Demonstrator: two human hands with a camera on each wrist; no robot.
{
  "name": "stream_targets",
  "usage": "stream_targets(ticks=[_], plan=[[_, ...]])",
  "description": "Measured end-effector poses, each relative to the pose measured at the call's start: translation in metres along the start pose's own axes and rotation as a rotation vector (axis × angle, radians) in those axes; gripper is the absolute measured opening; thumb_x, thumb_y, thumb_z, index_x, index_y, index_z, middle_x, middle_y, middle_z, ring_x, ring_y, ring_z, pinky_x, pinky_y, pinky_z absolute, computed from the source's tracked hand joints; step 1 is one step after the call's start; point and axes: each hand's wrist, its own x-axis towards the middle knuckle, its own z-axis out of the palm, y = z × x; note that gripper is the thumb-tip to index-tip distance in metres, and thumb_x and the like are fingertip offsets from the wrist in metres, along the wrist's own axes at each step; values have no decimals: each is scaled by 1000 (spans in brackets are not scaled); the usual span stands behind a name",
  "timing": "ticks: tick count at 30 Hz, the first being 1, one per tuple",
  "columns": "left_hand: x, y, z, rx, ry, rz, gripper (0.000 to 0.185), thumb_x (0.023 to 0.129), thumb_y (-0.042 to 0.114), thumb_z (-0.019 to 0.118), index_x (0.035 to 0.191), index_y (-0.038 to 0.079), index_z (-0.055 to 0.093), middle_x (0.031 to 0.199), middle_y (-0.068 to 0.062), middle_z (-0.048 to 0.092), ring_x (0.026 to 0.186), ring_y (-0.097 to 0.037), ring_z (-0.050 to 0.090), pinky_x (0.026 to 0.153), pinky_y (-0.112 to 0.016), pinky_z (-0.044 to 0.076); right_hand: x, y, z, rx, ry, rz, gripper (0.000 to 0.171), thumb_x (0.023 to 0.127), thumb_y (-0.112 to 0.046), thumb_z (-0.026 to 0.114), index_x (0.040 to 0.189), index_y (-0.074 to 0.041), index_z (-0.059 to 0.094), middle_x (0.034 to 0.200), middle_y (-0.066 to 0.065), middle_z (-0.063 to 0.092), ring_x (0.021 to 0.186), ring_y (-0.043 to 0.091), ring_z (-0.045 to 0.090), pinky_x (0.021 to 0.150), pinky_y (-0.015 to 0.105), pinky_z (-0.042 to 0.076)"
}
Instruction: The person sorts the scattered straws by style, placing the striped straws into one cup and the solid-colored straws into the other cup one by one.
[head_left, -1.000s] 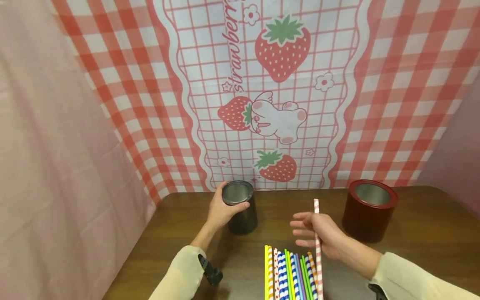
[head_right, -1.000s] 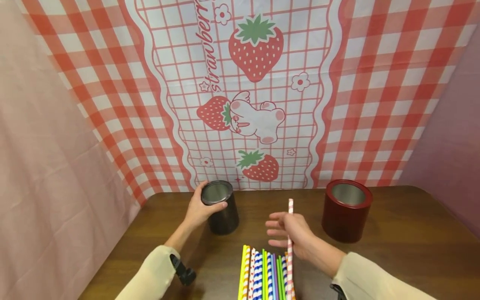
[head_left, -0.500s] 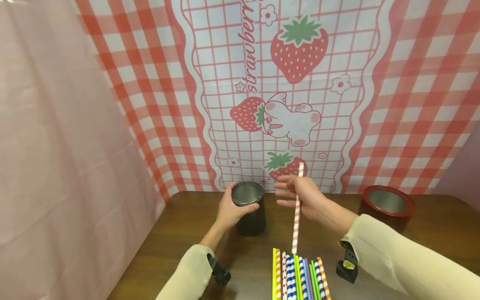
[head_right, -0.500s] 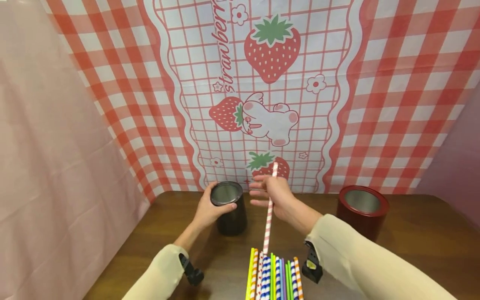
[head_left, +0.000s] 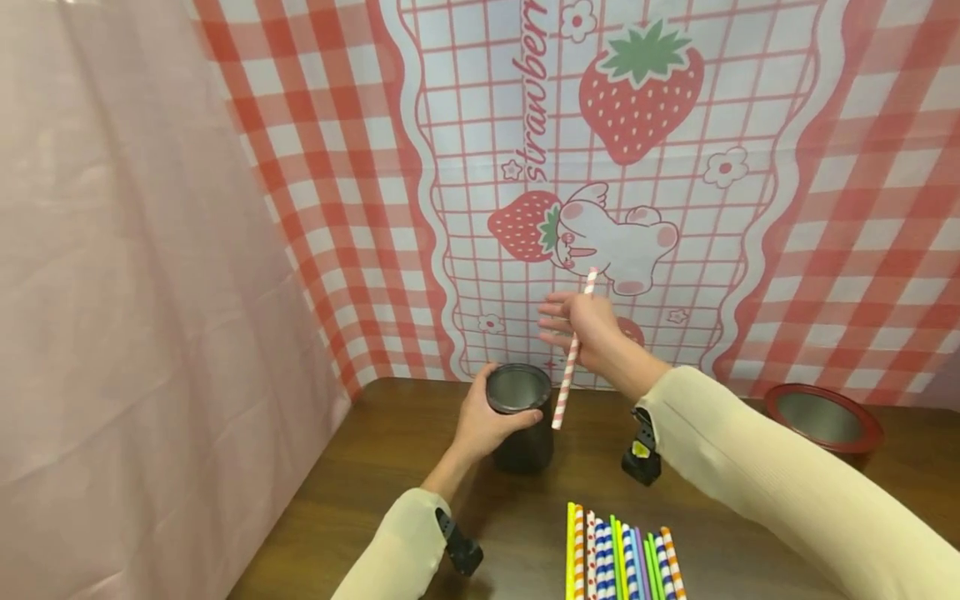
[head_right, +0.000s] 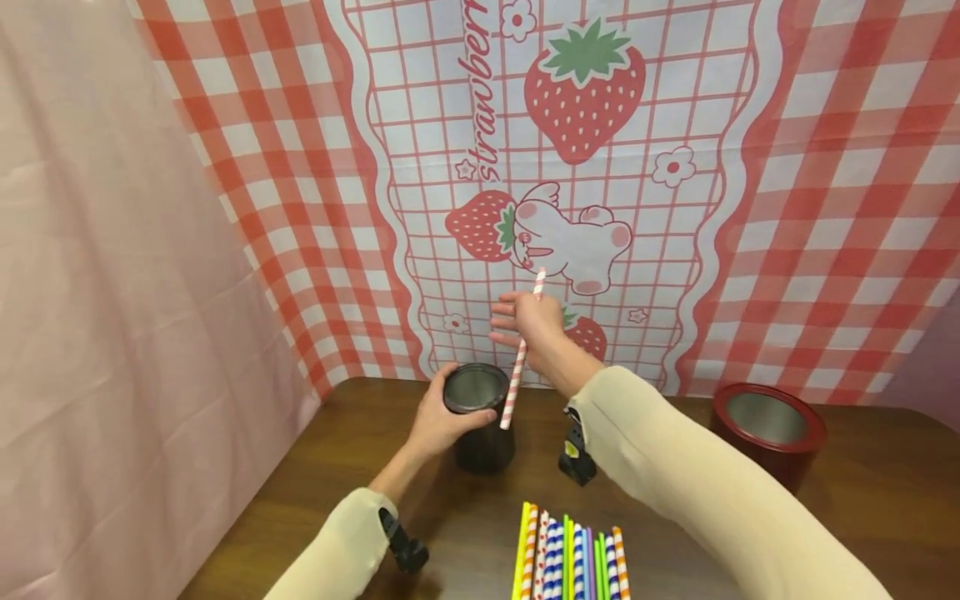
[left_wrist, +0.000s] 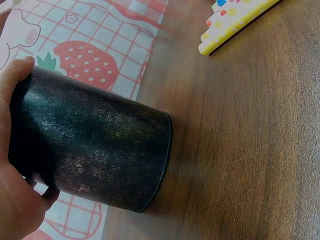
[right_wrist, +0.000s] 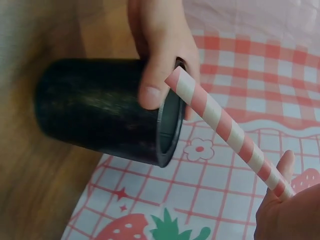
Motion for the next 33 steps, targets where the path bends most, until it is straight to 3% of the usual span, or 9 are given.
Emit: stream_targets(ticks=[5, 12, 21, 27, 33], plan=[[-1, 0, 3, 6, -2, 12, 97, 63, 37, 88, 141, 9, 38, 128, -10, 54, 109, -25, 55, 90, -42, 45, 16, -5, 9, -23, 64, -48, 46, 99, -3, 26, 143, 1, 40, 142, 18, 48, 124, 32, 52, 88, 33, 53], [-4, 0, 4, -10, -1, -15, 96, 62, 39, 87, 141, 15, 38, 128, -6, 54, 108, -20, 55, 91, -37, 45, 35, -6, 22, 24, 182, -80, 38, 100, -12, 40, 135, 1, 49, 133, 17, 56, 118, 33, 57, 81, 30, 55], [-2, 1, 4, 5, 26, 1, 96, 62, 38, 88, 140, 12, 39, 127, -7, 55, 108, -21, 55, 91, -37, 45, 51, 15, 28, 48, 192, -80, 38, 98, -10, 43, 133, 4, 50, 133, 21, 55, 119, 36, 56, 92, 36, 51], [0, -2, 0, 13, 34, 2, 97, 61, 38, 89, 140, 13, 39, 128, -6, 54, 111, -20, 54, 93, -38, 44, 58, 38, 29, 1, 159, -82, 42, 98, -4, 33, 135, 6, 49, 134, 22, 54, 122, 36, 53, 97, 38, 47], [-1, -2, 1, 13, 35, 4, 98, 61, 38, 88, 141, 10, 39, 128, -7, 54, 110, -20, 54, 93, -38, 44, 57, 57, 29, -35, 118, -77, 43, 97, -3, 31, 136, 8, 47, 137, 24, 51, 126, 37, 49, 103, 40, 41]])
